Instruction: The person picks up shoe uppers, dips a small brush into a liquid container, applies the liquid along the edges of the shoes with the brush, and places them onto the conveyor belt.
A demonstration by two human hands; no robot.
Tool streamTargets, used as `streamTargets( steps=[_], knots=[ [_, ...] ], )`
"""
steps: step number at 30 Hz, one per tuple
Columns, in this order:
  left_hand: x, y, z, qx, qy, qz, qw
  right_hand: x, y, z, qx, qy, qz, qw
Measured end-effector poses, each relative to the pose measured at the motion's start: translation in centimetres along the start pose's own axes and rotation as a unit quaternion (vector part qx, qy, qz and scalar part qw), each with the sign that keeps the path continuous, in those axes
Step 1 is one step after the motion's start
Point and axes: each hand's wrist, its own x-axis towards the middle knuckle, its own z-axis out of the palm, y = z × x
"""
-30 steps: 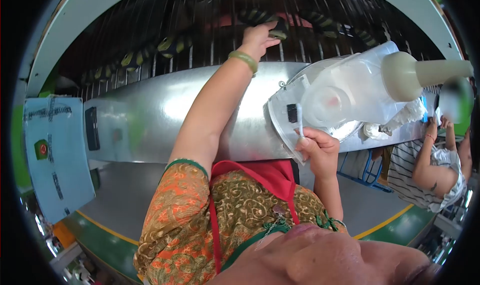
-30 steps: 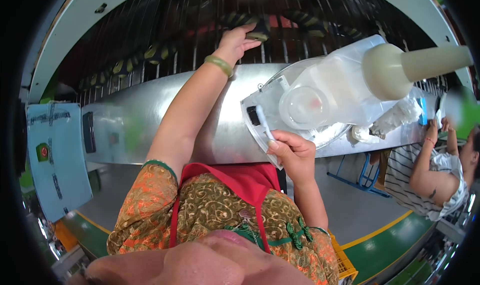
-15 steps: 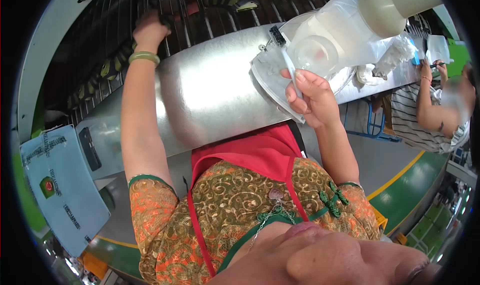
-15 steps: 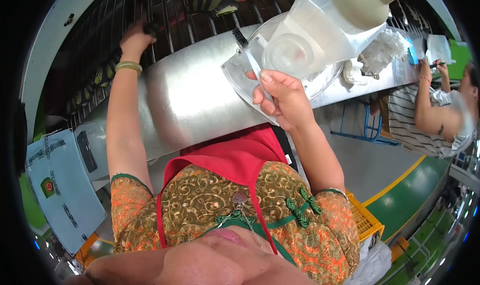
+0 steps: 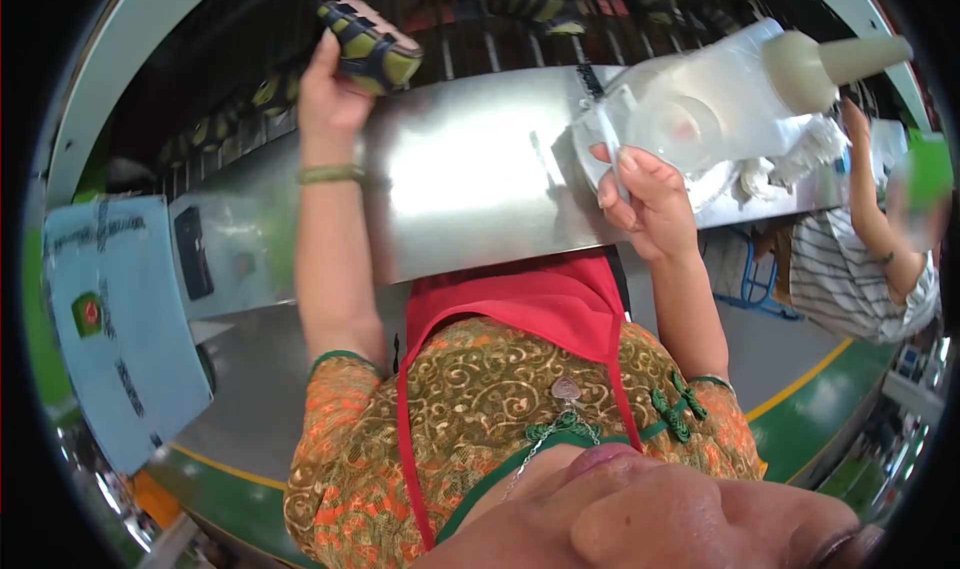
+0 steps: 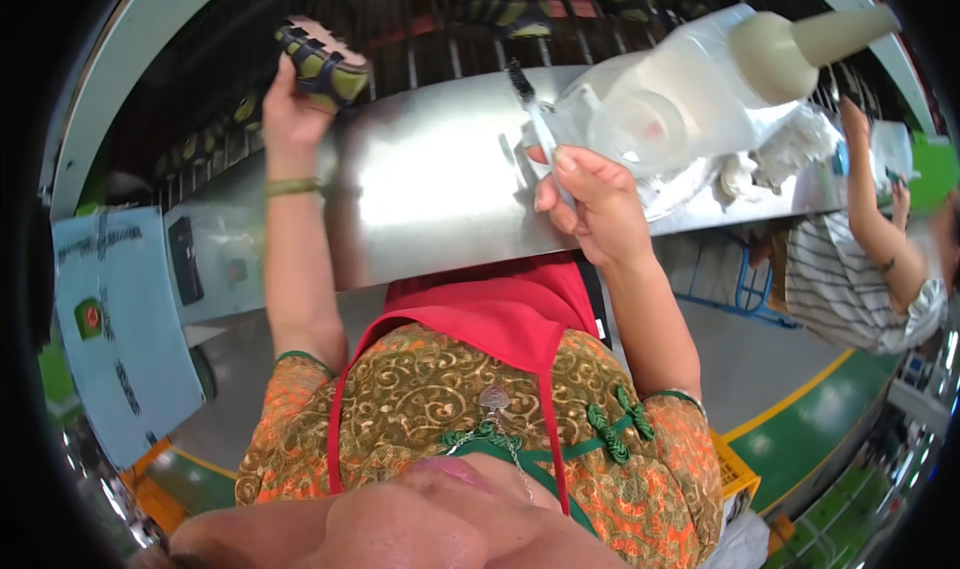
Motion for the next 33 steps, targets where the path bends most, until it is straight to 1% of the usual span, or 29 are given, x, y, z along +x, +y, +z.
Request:
streamTargets(
  steps=[1,2,3,4,6,8,9,10,12,14,15,16,17,19,20,21,22,23,24,25,29,31,32,33],
  knots=[
    [-2.5,-1.4,1.5,-0.013,-0.02,-0.051,0.998,0.1,0.0,0.2,0.001,-0.006,-0.005,1.0],
    [-3.8,-2.9,1.5,-0.102,-0.065,-0.082,0.989,0.3,0.1,0.6,0.0,-0.016,0.0,1.0],
    [-5.3,-4.6,1.9,-0.13,-0.046,-0.105,0.985,0.5,0.2,0.9,-0.006,-0.024,-0.004,1.0],
    [-6.7,-6.1,2.9,-0.121,-0.043,-0.105,0.986,0.4,0.2,1.1,-0.012,-0.028,-0.009,0.999],
    [-7.5,-8.5,1.6,-0.146,-0.12,-0.178,0.966,0.6,0.3,1.6,-0.024,-0.033,-0.016,0.999],
    [-8.7,-10.5,4.3,-0.154,0.053,-0.156,0.974,0.6,0.1,1.9,-0.038,-0.036,-0.025,0.998],
    [-9.2,-10.9,4.6,-0.141,0.031,-0.166,0.975,0.6,0.0,2.1,-0.052,-0.042,-0.025,0.997],
    [-9.7,-11.1,5.7,-0.131,0.062,-0.175,0.974,0.7,-0.1,2.2,-0.064,-0.047,-0.026,0.996],
    [-10.0,-11.4,5.4,-0.172,-0.099,-0.214,0.956,0.8,0.0,2.0,-0.079,-0.048,-0.029,0.995],
    [-10.5,-11.8,6.0,-0.17,-0.108,-0.211,0.956,1.1,0.2,1.8,-0.093,-0.048,-0.033,0.994],
    [-10.8,-11.8,6.5,-0.17,-0.116,-0.203,0.957,1.2,0.3,1.7,-0.125,-0.035,-0.035,0.991],
    [-11.1,-11.8,7.0,-0.17,-0.116,-0.206,0.957,1.2,0.3,1.6,-0.157,-0.024,-0.037,0.987],
    [-11.4,-11.7,7.6,-0.174,-0.1,-0.205,0.958,1.2,0.1,1.5,-0.157,-0.021,-0.037,0.987],
    [-11.7,-12.0,7.6,-0.178,-0.084,-0.206,0.959,1.0,-0.3,1.6,-0.267,0.01,-0.093,0.959],
    [-11.7,-12.3,7.1,-0.166,-0.106,-0.199,0.96,1.1,-0.3,1.3,-0.266,0.011,-0.093,0.959],
    [-11.7,-12.3,7.1,-0.154,-0.128,-0.193,0.961,1.1,-0.1,1.1,-0.282,0.018,-0.124,0.951],
    [-11.8,-12.5,7.2,-0.153,-0.127,-0.196,0.96,1.2,0.0,0.8,-0.297,0.025,-0.154,0.942],
    [-12.0,-12.5,7.5,-0.149,-0.109,-0.195,0.963,1.2,-0.3,0.6,-0.296,0.028,-0.154,0.942],
    [-12.3,-12.5,7.6,-0.145,-0.092,-0.194,0.966,1.1,-0.8,0.6,-0.331,0.034,-0.15,0.931],
    [-12.4,-12.6,7.6,-0.144,-0.092,-0.196,0.966,1.1,-1.2,0.5,-0.365,0.041,-0.147,0.918],
    [-12.7,-12.6,7.4,-0.159,-0.11,-0.211,0.958,0.9,-1.6,0.5,-0.401,0.047,-0.141,0.904],
    [-12.9,-12.7,7.3,-0.17,-0.116,-0.221,0.953,0.9,-2.2,0.3,-0.466,0.054,-0.148,0.871],
    [-13.0,-12.8,7.2,-0.177,-0.116,-0.228,0.95,0.8,-2.6,0.4,-0.465,0.056,-0.147,0.871],
    [-13.0,-12.8,7.1,-0.184,-0.116,-0.235,0.947,0.7,-3.0,0.6,-0.494,0.066,-0.148,0.854]
  ],
)
